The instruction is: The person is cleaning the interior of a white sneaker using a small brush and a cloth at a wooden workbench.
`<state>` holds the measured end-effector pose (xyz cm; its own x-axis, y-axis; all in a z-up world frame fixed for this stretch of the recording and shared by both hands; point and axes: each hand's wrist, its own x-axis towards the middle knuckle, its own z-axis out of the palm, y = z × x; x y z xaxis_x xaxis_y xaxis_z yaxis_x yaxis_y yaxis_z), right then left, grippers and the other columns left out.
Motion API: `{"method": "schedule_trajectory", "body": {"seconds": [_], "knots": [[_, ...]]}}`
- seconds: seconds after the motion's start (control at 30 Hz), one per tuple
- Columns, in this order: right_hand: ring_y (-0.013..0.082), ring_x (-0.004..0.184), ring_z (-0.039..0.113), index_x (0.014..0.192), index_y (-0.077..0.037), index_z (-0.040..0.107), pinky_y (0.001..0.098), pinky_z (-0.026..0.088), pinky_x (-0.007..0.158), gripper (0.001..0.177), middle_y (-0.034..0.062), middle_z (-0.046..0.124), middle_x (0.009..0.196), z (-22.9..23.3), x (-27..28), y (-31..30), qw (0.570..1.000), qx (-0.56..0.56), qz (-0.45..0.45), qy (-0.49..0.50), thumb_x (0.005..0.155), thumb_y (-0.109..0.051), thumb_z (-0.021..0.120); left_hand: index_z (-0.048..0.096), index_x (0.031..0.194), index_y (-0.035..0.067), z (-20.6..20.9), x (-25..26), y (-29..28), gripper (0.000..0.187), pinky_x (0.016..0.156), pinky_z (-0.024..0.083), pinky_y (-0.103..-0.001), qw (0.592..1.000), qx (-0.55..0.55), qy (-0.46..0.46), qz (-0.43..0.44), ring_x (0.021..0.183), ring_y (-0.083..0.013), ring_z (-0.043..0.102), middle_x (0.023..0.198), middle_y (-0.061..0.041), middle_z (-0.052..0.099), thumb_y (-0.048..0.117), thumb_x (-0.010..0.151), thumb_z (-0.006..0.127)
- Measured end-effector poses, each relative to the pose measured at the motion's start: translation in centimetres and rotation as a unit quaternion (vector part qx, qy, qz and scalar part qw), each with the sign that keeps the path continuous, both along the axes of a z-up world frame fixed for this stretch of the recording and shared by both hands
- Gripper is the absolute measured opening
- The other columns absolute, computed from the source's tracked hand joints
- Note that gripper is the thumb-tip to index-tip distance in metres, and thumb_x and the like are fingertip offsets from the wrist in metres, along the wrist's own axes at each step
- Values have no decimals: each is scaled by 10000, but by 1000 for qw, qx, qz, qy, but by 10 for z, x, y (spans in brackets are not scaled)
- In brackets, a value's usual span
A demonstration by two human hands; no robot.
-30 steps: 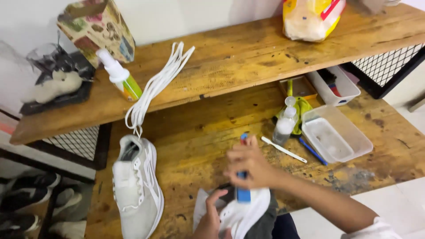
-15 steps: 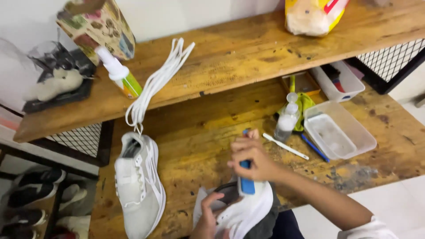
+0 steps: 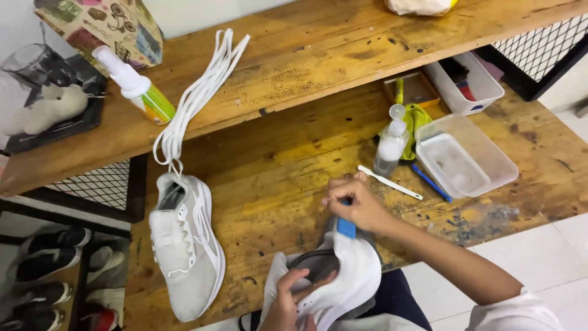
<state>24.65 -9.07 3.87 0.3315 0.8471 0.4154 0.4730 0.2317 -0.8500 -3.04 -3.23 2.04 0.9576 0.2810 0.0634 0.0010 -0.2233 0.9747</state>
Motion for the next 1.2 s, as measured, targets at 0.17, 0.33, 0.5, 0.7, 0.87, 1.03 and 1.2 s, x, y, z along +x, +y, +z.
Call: {"method": "schedule_trajectory", "body": {"seconds": [0.17,0.33,0.5,0.7,0.87,1.03,1.2], "knots": [[106,646,462,600,-191,496,325,324,782,375,-58,457,624,17,-21,-14,988,117,21,-97,929,-155,672,347,1443,135,-29,-6,5,643,935,575,-232,996,27,70,38,1292,-168,721,1426,-103,633,70,834,543],[80,623,464,579,-190,498,278,304,731,377,-75,451,627,4,-18,-11,990,79,-71,-90,915,-135,661,347,1404,150,5,4,2,565,1065,487,-299,995,-44,76,36,1380,-198,649,1478,-103,636,97,860,494],[141,673,470,599,-259,515,397,179,836,344,-104,451,641,15,-25,-19,950,176,-55,-251,908,-175,641,355,1413,169,-1,-3,3,651,945,543,-238,995,25,80,48,1275,-152,727,1351,-67,752,63,794,528],[186,678,411,580,-243,529,413,191,775,342,-60,409,672,22,-34,-30,939,178,-59,-288,921,-239,528,403,1442,226,-23,1,6,680,862,528,-200,982,-47,151,105,1286,-202,777,1524,-2,490,215,783,570],[157,674,429,574,-159,505,378,185,815,395,-43,439,655,9,-14,-23,960,89,-165,-208,960,-183,583,375,1447,129,-30,-4,4,661,982,528,-229,993,-59,70,80,1325,-249,713,1532,-98,420,66,807,529],[182,702,445,622,-140,586,378,215,852,359,-20,479,694,19,-31,-35,959,128,-106,-230,968,-236,582,377,1396,144,1,-1,0,522,1076,514,-344,988,-76,111,76,1366,-243,667,1548,-97,452,197,906,548],[191,675,437,586,-158,501,410,213,819,367,-32,470,640,-2,-27,-42,960,113,-148,-209,941,-158,595,411,1312,265,11,6,-1,633,757,530,-207,973,-80,183,119,968,-75,825,1340,49,850,-4,744,485]]}}
